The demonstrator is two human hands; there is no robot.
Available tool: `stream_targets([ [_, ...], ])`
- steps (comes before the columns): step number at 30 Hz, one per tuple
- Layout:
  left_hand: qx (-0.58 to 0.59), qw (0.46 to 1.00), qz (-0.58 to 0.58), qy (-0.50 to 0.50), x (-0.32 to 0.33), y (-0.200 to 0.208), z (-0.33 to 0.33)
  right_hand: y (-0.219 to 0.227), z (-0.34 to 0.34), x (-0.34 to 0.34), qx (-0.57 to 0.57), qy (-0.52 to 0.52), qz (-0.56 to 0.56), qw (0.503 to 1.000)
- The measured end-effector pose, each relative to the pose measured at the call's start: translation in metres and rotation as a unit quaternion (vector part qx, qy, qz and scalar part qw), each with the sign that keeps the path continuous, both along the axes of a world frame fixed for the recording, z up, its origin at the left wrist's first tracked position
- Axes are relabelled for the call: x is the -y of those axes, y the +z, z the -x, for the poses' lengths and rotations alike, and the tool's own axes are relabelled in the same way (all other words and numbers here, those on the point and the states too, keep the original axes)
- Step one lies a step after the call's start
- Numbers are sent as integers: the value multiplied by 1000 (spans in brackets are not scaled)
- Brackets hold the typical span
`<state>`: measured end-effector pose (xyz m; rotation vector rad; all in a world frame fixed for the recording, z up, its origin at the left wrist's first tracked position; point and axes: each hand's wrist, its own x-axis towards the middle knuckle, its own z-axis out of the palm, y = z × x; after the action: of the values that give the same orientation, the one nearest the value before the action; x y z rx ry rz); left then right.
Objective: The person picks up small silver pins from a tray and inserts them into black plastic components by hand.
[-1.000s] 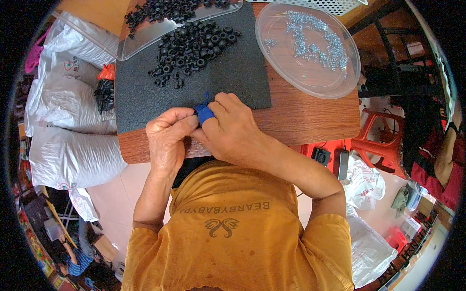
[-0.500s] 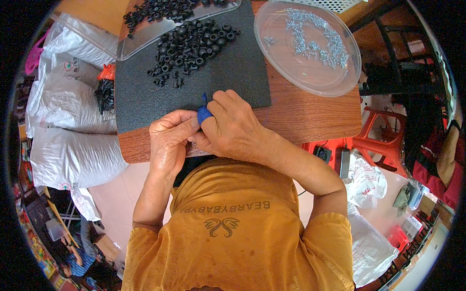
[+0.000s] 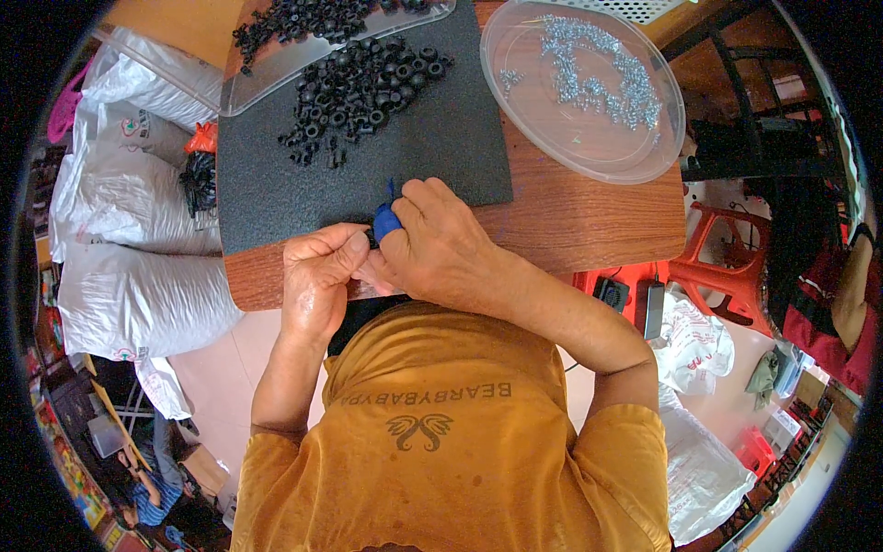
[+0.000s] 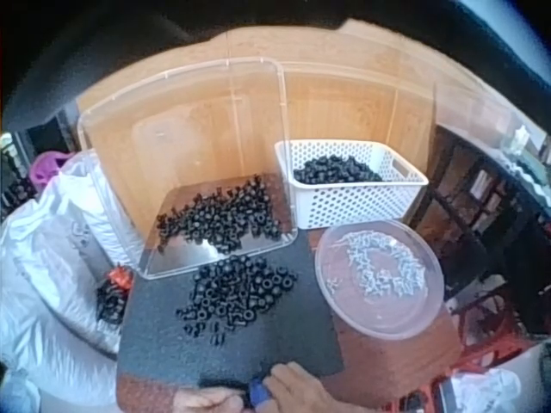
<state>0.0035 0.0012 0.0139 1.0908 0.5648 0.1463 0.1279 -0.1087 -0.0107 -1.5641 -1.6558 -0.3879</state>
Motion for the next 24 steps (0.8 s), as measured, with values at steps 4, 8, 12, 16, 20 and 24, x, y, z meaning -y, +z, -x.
stream_targets([
  [4,-2,997,-74,9,4,3,-1,1,1,3,15,12,24,1000],
  [8,-12,994,-108,-1,6,9,0,5,4,4,35,-1,40,999],
  [12,-7,992,-129,4,8,10,0,10,8,6,34,-13,55,998],
  [16,-23,983,-184,9,13,14,1,8,9,8,60,-24,46,997],
  [20,-9,968,-246,41,19,13,-2,7,11,7,67,-34,32,997],
  [24,-9,963,-265,53,20,10,-5,12,11,5,60,-42,37,997],
])
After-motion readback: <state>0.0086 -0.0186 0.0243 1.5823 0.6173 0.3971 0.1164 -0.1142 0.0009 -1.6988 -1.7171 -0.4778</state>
